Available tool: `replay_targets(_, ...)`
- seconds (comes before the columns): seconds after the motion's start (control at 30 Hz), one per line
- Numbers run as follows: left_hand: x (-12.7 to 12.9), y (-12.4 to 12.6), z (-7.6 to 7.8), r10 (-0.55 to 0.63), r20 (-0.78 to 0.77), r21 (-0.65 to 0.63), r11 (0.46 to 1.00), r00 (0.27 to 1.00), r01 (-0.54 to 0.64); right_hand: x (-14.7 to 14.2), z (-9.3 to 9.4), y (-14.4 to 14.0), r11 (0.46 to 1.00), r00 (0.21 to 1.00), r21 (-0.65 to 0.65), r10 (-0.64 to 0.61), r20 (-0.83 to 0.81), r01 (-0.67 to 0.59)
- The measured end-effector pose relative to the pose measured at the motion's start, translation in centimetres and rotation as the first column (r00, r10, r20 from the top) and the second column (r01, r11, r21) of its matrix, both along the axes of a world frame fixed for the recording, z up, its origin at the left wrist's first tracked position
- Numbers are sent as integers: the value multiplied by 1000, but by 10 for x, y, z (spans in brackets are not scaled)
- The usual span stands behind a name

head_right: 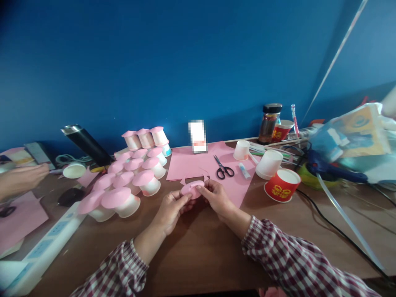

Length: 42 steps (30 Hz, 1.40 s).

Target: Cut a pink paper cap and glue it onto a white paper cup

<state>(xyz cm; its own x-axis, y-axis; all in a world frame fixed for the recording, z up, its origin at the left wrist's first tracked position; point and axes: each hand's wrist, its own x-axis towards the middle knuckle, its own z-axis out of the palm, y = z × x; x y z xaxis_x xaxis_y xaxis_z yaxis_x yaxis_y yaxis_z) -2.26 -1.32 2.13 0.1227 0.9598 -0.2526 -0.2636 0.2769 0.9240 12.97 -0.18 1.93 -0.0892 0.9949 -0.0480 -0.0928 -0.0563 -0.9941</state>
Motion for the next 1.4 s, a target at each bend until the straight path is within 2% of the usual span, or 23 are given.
replay_targets(0.27, 0, 1, 0, 16, -2, 17, 1000, 1000, -16, 1, 1, 0, 1000, 1000, 3, 24, 13, -24)
replay_targets(0.4, -2, 1, -3, 46, 9, 38, 998, 999, -46, 1, 3, -1, 994, 993, -22, 108, -47, -109)
replay_targets(0.57, -3, -1, 1, -6, 21, 62, 998, 1000, 4, 0, 4, -2, 987, 982, -22, 155, -112, -158)
replay_targets(0.73, -4, -1, 7, -90, 148, 96, 992, 985, 76, 2, 4, 0, 970, 958, 7, 241, -155, -243)
replay_targets(0.87, -6, 1, 4, -70, 214, 70, 996, 974, 56, 4, 2, -1, 955, 950, -4, 293, -106, -295)
replay_targets(1.0, -7, 1, 2, -40, 212, 58, 998, 976, 28, 3, 1, -3, 948, 947, -19, 318, -51, -319)
replay_targets(1.4, -5, 2, 0, -75, 219, 77, 995, 973, 59, 2, 0, -2, 948, 950, -70, 306, -61, -310)
